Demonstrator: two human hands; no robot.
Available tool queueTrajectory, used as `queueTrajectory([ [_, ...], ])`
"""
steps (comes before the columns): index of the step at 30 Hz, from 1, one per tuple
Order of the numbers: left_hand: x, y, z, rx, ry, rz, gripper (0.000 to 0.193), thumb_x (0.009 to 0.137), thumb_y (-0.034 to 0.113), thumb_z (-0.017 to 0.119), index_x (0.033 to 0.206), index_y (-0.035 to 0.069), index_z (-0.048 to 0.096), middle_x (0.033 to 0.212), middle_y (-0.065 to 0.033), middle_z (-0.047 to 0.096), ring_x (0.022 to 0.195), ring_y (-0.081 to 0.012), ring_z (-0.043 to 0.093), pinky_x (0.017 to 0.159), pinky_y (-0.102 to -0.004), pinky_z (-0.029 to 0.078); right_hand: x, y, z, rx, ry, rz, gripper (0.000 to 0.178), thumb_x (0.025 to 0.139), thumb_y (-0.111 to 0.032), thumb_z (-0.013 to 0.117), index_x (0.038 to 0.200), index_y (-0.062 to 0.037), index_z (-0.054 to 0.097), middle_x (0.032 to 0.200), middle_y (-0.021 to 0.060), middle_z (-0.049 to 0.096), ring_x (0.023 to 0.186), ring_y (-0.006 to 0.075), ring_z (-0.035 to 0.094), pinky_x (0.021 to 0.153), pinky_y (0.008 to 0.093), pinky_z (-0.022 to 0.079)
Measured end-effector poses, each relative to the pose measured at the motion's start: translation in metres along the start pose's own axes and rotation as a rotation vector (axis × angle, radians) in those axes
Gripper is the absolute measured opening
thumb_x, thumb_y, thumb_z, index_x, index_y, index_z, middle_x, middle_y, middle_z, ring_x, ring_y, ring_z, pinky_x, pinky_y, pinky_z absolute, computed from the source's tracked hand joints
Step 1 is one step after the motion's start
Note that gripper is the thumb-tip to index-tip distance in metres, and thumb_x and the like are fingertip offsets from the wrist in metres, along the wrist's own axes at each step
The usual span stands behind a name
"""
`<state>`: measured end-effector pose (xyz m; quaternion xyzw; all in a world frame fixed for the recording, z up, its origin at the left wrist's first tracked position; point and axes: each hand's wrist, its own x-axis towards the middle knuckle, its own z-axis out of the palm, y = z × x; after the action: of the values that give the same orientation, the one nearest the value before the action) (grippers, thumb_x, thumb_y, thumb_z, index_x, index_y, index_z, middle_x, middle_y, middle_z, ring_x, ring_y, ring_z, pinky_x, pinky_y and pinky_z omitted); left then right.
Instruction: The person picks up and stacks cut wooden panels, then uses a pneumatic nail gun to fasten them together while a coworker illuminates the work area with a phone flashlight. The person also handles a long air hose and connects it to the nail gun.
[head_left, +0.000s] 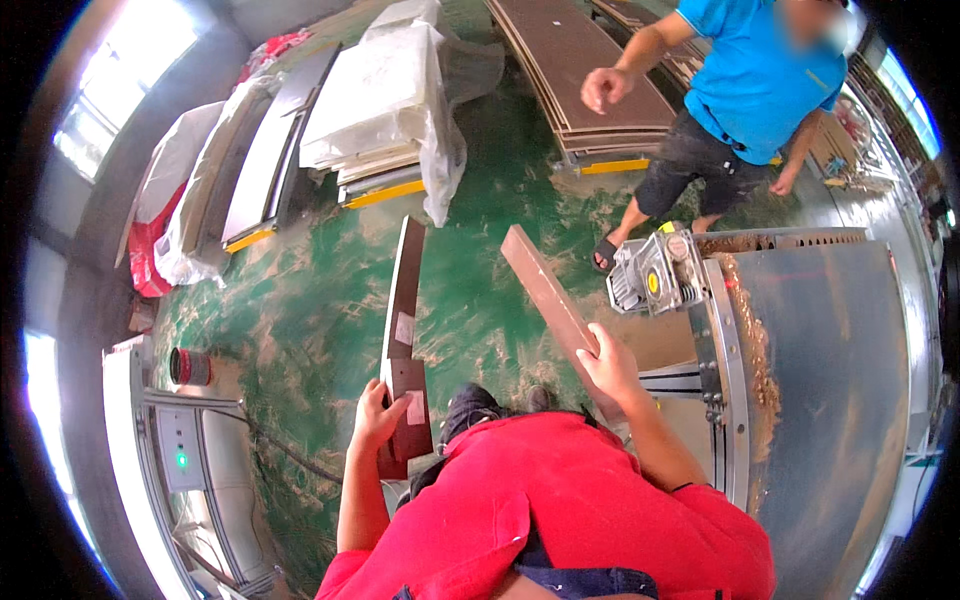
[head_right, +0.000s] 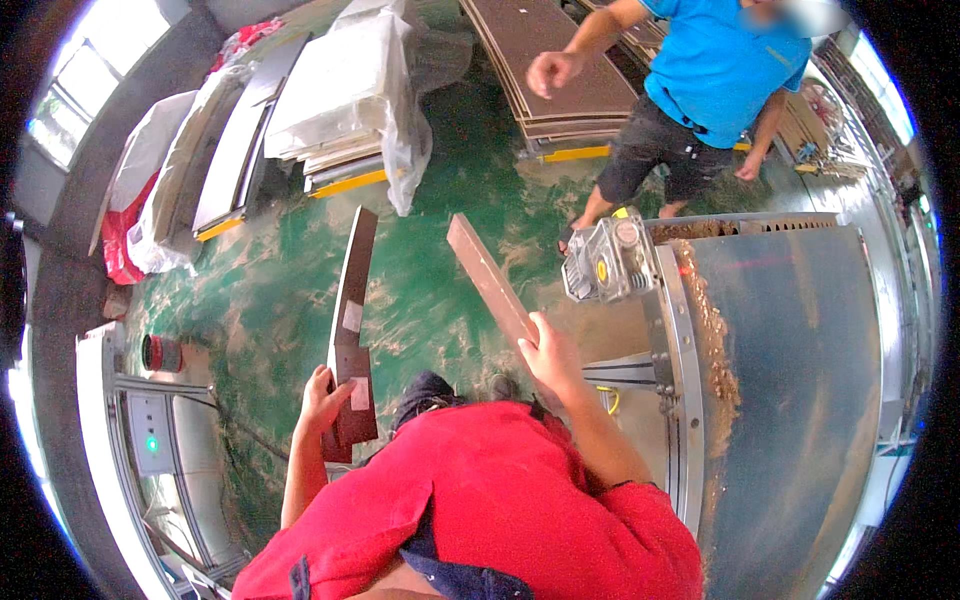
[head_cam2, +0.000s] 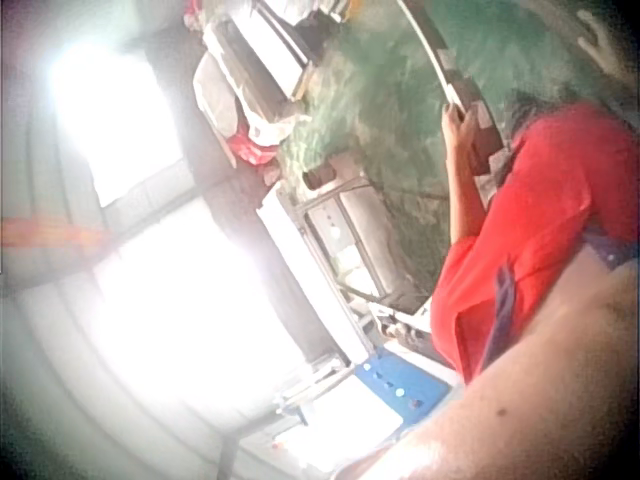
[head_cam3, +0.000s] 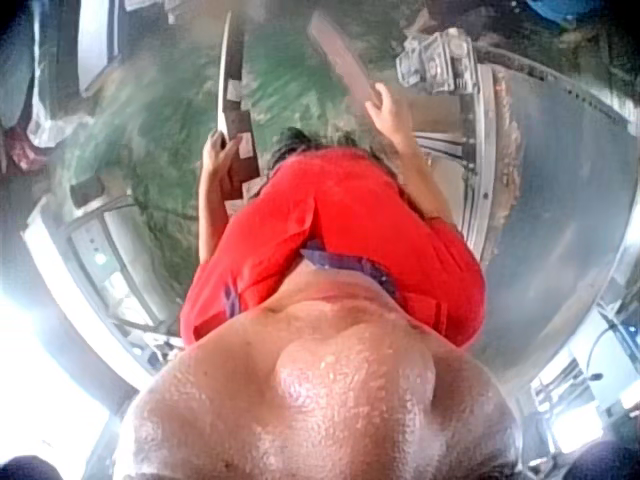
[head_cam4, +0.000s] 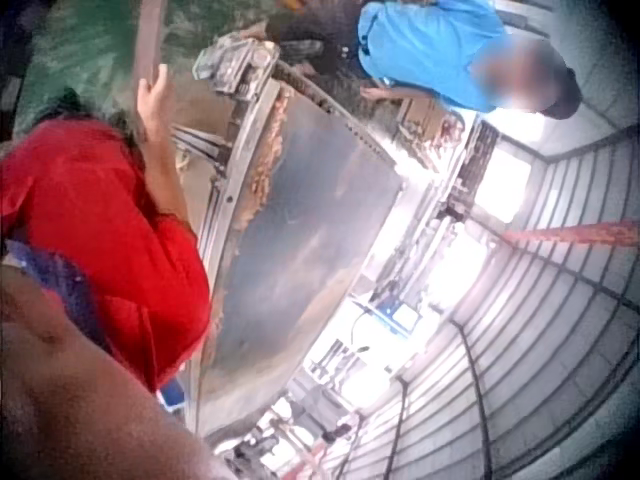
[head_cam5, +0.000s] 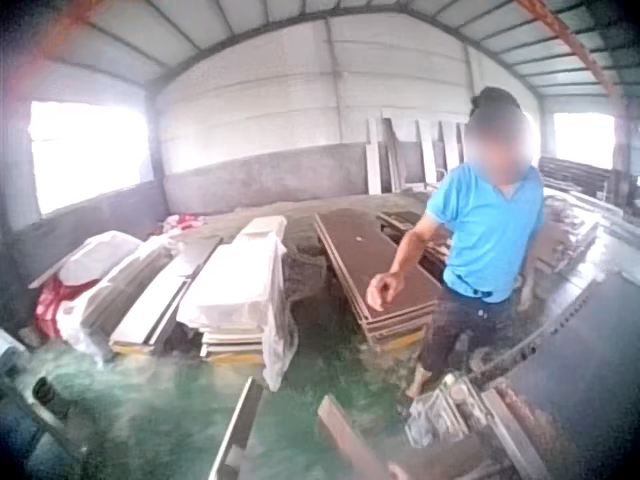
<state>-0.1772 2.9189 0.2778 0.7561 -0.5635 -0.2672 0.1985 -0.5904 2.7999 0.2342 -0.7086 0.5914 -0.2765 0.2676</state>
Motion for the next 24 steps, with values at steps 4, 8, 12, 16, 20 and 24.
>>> queueTrajectory([
  [4,0.116,0.029,-0.003,-0.121,-0.078,0.148,0.035,0.079,0.029,0.072,0.094,-0.002,0.066,0.09,-0.0177,0.058,0.085,-0.0347,0.059,0.075,-0.0407,0.047,0.057,0.011,0.011,-0.032,0.019,0.156,0.046,0.083,-0.023,0.07,0.123,-0.0063,0.054,0.097,0.0237,0.067,0.09,0.0434,0.064,0.077,0.0506,0.051],
  [8,0.247,0.026,0.01,-0.256,-0.207,0.331,0.036,0.078,0.029,0.071,0.1,0.001,0.067,0.094,-0.0185,0.058,0.088,-0.0341,0.059,0.078,-0.04,0.047,0.102,0.016,0.026,-0.064,0.11,0.24,0.047,0.082,-0.02,0.072,0.122,-0.001,0.054,0.11,0.0246,0.065,0.102,0.0415,0.062,0.084,0.0472,0.05],
  [12,0.354,0.056,0.001,-0.298,-0.321,0.538,0.037,0.079,0.031,0.07,0.098,-0.001,0.067,0.092,-0.0176,0.056,0.085,-0.0329,0.056,0.076,-0.0402,0.045,0.138,0.001,0.039,0.054,0.197,0.399,0.048,0.08,-0.018,0.074,0.12,0.0008,0.057,0.112,0.0231,0.065,0.105,0.0421,0.061,0.091,0.0451,0.048],
  [16,0.423,0.081,-0.021,-0.405,-0.575,0.527,0.038,0.082,0.031,0.068,0.1,-0.002,0.067,0.097,-0.0156,0.058,0.089,-0.0303,0.058,0.083,-0.0373,0.045,0.167,-0.038,0.044,-0.026,0.275,0.509,0.05,0.082,-0.02,0.073,0.122,0.0044,0.056,0.112,0.0272,0.063,0.106,0.0406,0.061,0.089,0.0426,0.048],
  [20,0.469,0.093,-0.017,-0.656,-0.798,0.336,0.036,0.086,0.025,0.067,0.11,-0.002,0.063,0.105,-0.0094,0.061,0.095,-0.0204,0.059,0.085,-0.0326,0.046,0.176,-0.048,0.057,-0.027,0.277,0.663,0.049,0.083,-0.02,0.073,0.123,0.0013,0.055,0.114,0.0257,0.063,0.107,0.0391,0.061,0.089,0.0413,0.048],
  [24,0.509,0.104,-0.013,-0.758,-0.957,0.087,0.035,0.09,0.02,0.065,0.117,0.0,0.059,0.102,-0.0047,0.064,0.093,-0.0138,0.06,0.082,-0.0293,0.048,0.189,-0.048,0.071,-0.022,0.351,0.624,0.043,0.083,-0.01,0.073,0.119,0.003,0.054,0.093,0.0049,0.057,0.079,0.0129,0.05,0.072,0.0269,0.044],
])
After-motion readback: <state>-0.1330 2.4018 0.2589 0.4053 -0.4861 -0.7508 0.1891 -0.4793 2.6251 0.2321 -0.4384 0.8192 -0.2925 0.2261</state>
